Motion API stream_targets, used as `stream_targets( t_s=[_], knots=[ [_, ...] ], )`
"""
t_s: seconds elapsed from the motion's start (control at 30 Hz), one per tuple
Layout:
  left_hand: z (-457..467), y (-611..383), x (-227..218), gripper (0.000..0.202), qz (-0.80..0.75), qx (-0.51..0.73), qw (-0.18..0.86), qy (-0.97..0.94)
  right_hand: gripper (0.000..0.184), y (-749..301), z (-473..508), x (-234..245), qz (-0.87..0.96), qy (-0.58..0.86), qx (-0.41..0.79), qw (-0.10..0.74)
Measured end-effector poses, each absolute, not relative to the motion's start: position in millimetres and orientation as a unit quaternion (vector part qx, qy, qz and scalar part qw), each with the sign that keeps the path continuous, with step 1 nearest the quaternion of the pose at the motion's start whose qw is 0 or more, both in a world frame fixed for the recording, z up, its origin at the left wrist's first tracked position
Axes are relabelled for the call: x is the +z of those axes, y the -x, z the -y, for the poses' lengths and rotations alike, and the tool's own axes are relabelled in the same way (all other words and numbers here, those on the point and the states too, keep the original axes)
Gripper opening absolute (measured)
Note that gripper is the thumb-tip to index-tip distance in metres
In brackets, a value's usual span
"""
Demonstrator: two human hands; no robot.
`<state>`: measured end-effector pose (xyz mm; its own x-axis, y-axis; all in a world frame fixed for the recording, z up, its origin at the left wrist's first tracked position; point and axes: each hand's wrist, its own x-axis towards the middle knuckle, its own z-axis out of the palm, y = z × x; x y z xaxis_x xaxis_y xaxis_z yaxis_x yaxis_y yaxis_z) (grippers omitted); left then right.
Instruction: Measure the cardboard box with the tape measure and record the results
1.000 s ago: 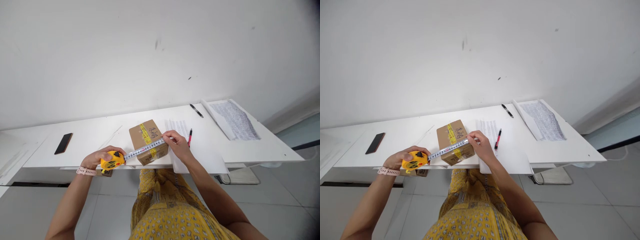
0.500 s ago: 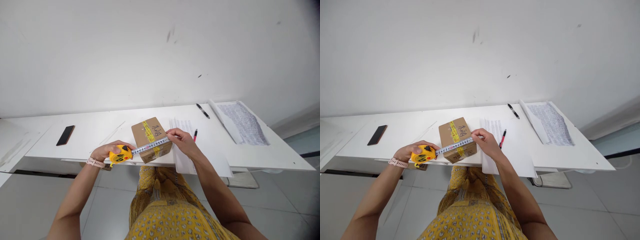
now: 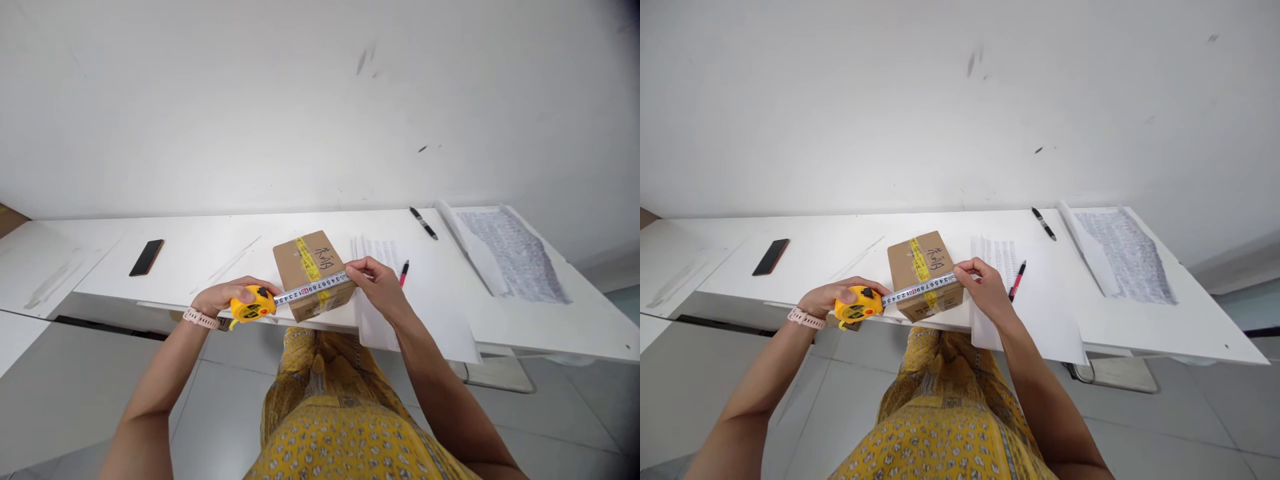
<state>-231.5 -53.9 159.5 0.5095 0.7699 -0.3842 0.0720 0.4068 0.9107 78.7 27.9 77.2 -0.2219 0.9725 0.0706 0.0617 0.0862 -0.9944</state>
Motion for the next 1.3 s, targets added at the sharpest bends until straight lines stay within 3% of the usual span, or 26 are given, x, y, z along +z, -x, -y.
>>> stream_targets(
  t_s=[0.2,0.3,0.4,0.5,0.6,0.77,0.9,1.07,1.3],
  knots=[
    [68.8,224.3,163.3,0.058,-0.422,0.272,0.713,-0.490,0.030,-86.1,-21.4,91.7,0.624,0.407,0.458,0.485],
    [91.2,222.2,148.4,0.069,-0.416,0.393,0.670,-0.472,0.042,-95.9,-18.5,88.0,0.623,0.394,0.442,0.511],
    [112.7,211.5,111.8,0.072,-0.432,0.568,0.576,-0.397,0.058,-100.1,-15.5,70.0,0.674,0.427,0.393,0.457],
    [120.6,190.1,72.9,0.066,-0.438,0.661,0.538,-0.285,0.073,-92.3,-9.4,55.3,0.745,0.397,0.371,0.388],
    [112.8,173.9,60.9,0.059,-0.420,0.705,0.532,-0.209,0.067,-77.8,-2.8,60.2,0.779,0.368,0.347,0.371],
    [88.1,177.1,102.9,0.060,-0.393,0.691,0.549,-0.260,0.052,-57.0,-10.4,93.8,0.757,0.430,0.310,0.383],
    [86.0,172.5,130.5,0.061,-0.412,0.672,0.513,-0.339,0.039,-46.8,-37.2,110.1,0.727,0.457,0.193,0.474],
    [109.7,151.4,111.9,0.072,-0.409,0.639,0.513,-0.400,0.030,-36.3,-60.1,117.4,0.741,0.331,0.265,0.521],
    [113.5,139.5,81.9,0.068,-0.406,0.607,0.568,-0.379,0.042,-26.3,-59.2,119.8,0.764,0.303,0.239,0.517]
  ],
)
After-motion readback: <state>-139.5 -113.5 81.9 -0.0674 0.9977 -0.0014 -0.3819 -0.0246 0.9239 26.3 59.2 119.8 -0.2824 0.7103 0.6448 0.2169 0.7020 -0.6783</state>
